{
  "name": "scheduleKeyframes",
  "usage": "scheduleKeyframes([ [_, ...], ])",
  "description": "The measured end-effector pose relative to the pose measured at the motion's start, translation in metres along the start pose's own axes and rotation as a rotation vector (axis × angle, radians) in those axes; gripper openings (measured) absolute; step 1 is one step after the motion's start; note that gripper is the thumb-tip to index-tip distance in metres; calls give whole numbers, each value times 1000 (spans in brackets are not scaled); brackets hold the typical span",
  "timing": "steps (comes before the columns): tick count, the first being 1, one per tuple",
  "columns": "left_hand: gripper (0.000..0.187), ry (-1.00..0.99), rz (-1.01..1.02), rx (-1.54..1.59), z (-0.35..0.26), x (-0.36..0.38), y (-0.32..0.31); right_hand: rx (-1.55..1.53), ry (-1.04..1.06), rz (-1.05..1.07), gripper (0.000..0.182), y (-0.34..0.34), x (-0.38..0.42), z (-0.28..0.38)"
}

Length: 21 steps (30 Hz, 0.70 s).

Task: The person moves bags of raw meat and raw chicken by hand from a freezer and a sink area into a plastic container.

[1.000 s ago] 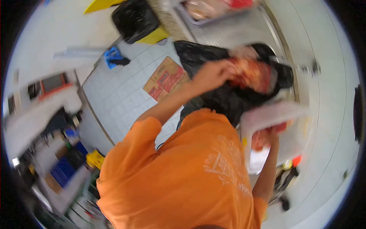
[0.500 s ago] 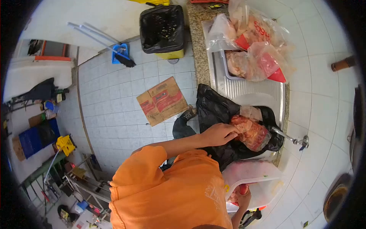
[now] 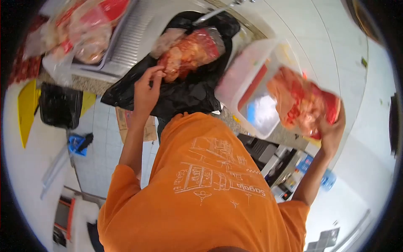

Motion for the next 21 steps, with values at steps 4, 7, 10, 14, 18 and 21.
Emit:
scheduleKeyframes([
  [4,22,-58,59,-68,-20,-16,-10,-177,67,145,46,-41,-54,-7],
  [7,24,-78,77,-26,-37,-20,-12,15,39,70,31,-59,-86,-29],
  [10,28,-46,7,-62,-16,-10,5,15,14,147,33,-79,-97,-88],
  [14,29,44,-67,-95,8,13,20,574,105,417,39,-194,-91,-245],
  [18,31,91,-102,-129,11,28,22,59,-496,549,59,-308,-46,-300],
  [21,31,76,-123,-113,4,32,15,-276,-605,244,52,-340,-13,-274],
])
Point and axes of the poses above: each hand's wrist, its own x-axis away from the middle knuckle, its own y-axis out of the back of the hand, z = x × y, the point moved 6 cm from there along -x, towards the middle knuckle, and after that the axes turned 2 degrees about z, right-handed, at the moved point
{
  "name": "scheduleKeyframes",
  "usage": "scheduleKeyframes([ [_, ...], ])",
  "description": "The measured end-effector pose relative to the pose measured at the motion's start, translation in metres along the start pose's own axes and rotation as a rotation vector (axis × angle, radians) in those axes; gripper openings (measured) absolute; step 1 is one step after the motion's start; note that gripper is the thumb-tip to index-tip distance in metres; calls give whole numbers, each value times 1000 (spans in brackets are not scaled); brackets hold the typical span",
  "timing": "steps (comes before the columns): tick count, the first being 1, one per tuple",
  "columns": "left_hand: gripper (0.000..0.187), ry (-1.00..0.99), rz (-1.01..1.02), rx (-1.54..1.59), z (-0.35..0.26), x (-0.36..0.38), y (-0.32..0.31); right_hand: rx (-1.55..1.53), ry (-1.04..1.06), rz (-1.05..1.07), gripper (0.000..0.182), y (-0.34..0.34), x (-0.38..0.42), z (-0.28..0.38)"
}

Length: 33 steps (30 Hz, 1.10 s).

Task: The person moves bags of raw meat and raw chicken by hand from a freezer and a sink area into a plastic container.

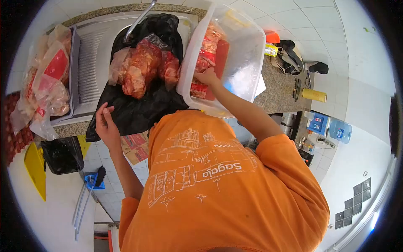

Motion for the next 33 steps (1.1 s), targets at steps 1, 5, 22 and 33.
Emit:
scheduleKeyframes([
  [1,31,-2,-10,-1,-1,2,-2,-277,-92,57,45,9,41,40],
  [5,30,3,-14,-35,-10,6,-17,-708,-230,220,27,13,54,47],
  [22,25,15,10,-62,-40,26,-30,-31,584,-140,18,138,54,153],
  [33,25,-3,30,-1,-27,24,-8,-234,-39,456,57,4,-2,23],
])
Point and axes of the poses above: each hand's wrist, its own x-axis away from the middle knuckle, its own y-axis out of the back of the hand, z = x × y, the point moved 6 cm from there along -x, towards the middle knuckle, and after that the axes turned 2 degrees about z, right-handed, at the moved point
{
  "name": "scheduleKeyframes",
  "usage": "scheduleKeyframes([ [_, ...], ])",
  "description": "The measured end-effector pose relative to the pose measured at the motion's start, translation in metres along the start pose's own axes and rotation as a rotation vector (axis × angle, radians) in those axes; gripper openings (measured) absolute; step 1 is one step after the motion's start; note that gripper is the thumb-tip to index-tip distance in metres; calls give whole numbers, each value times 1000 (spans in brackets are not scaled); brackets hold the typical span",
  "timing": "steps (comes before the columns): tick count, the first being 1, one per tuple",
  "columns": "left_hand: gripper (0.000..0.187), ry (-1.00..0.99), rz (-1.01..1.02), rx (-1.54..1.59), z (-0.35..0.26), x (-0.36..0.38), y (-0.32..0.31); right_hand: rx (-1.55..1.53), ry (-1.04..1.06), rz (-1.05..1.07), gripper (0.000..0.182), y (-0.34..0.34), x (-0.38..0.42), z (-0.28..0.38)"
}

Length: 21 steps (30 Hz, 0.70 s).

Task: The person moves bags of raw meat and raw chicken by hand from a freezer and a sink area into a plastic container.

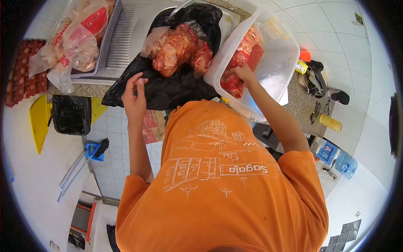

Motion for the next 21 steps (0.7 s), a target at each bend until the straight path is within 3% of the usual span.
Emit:
scheduleKeyframes([
  [3,25,20,-21,4,6,-3,7,-479,127,130,54,9,22,-9],
  [6,25,20,-27,0,10,-5,12,-449,173,-111,52,20,58,-3],
  [9,25,13,-21,-13,12,-6,11,-449,249,-81,54,34,103,21],
  [12,25,25,-11,-28,14,-8,8,-429,374,-186,55,50,168,73],
  [15,24,23,3,0,16,-15,-3,-465,597,-243,49,40,219,139],
  [17,26,10,39,-8,6,-22,-12,-577,598,-160,51,27,223,159],
  [20,28,-42,80,-18,-12,-31,-24,-462,670,-247,55,37,163,162],
  [21,27,-62,76,-5,-20,-32,-24,-100,485,-189,51,41,154,171],
])
Point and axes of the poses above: each hand's wrist, its own x-axis away from the middle knuckle, its own y-axis out of the back of the hand, z = x × y, the point moved 6 cm from there along -x, towards the middle knuckle, and after that the axes turned 2 degrees about z, right-handed, at the moved point
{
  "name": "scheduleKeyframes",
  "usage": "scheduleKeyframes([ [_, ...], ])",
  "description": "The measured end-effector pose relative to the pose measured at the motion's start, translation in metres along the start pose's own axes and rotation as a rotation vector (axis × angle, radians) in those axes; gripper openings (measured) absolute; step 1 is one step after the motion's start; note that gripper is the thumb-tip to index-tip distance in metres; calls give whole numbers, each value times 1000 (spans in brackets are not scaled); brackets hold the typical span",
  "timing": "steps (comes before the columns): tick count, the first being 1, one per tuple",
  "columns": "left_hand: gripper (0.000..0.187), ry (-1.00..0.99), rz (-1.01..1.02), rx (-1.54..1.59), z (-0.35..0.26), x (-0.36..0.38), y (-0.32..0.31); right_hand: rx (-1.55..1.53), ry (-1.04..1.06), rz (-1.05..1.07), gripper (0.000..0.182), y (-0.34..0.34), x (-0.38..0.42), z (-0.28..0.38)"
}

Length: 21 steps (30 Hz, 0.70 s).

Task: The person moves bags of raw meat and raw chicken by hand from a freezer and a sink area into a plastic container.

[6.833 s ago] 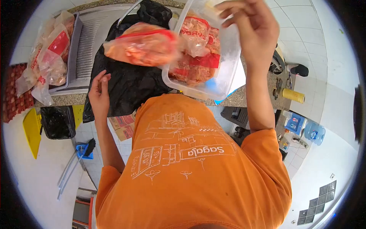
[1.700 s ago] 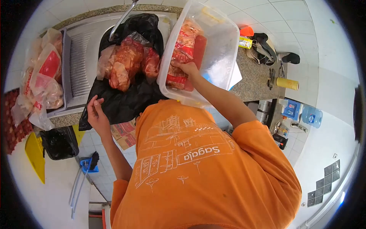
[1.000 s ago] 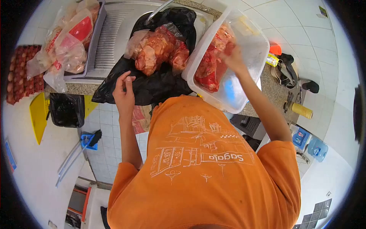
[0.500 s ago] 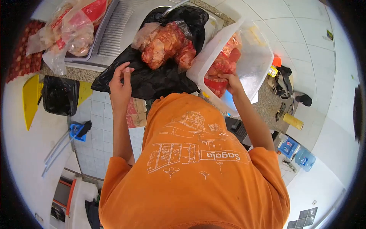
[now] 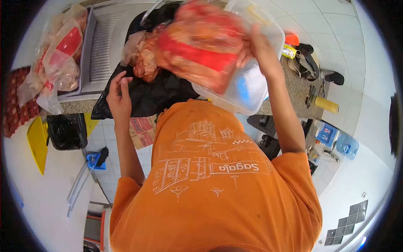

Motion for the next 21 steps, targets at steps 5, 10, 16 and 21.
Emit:
scheduleKeyframes([
  [5,28,-17,-73,-59,11,12,23,341,-111,-275,52,91,-98,-126],
  [10,29,103,-131,-65,34,30,34,397,-272,-333,64,86,-163,-198],
  [16,32,142,-115,-84,19,38,34,137,-362,-607,51,72,-174,-201],
  [21,29,147,-155,-81,22,43,32,-416,-213,-527,41,75,-202,-239],
])
Point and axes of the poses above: each hand's wrist, its own x-axis away from the middle knuckle, its own y-axis out of the back of the hand, z = x × y, the point moved 6 cm from there along -x, towards the middle knuckle, and after that the axes turned 2 degrees about z, right-handed, at the moved point
